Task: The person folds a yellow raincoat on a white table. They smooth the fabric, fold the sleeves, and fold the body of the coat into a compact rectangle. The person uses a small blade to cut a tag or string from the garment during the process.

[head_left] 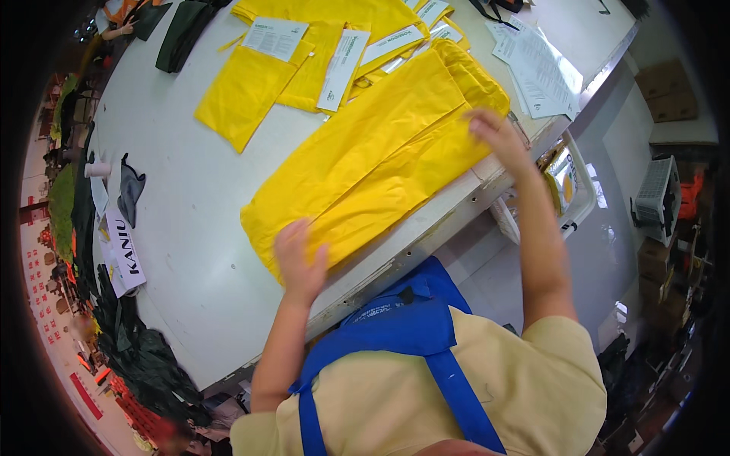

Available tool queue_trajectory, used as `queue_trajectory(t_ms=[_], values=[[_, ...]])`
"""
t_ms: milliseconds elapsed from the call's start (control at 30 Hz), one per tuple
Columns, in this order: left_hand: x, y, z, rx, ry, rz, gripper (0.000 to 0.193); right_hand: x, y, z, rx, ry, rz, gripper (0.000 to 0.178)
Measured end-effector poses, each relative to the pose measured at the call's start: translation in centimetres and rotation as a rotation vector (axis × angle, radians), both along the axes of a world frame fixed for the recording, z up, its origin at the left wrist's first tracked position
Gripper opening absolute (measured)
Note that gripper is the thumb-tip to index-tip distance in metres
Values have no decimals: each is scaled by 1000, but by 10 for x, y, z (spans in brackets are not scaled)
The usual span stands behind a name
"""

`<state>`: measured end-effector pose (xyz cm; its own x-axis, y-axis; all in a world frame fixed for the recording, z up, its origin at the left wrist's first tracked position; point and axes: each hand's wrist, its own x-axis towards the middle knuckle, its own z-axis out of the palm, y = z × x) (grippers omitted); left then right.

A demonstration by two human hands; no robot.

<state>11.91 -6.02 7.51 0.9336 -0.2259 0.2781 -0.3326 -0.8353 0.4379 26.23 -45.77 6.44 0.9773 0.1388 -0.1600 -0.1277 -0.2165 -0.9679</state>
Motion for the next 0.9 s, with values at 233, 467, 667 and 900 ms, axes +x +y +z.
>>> queue_trajectory(t_ms=[233, 467, 667, 900], values=[[-103, 21, -65, -527, 249, 761, 82, 67, -39, -63, -336, 220, 10, 39], [-146, 83, -63, -403, 65, 802, 65, 22, 43, -37, -407, 37, 122, 39], [-227, 169, -45, 275, 422, 835, 65, -16, 102, -37, -111, 219, 157, 30], [-228, 151, -70, -1163, 357, 1334, 70, -56, 103, -16, -984, -475, -25, 20]])
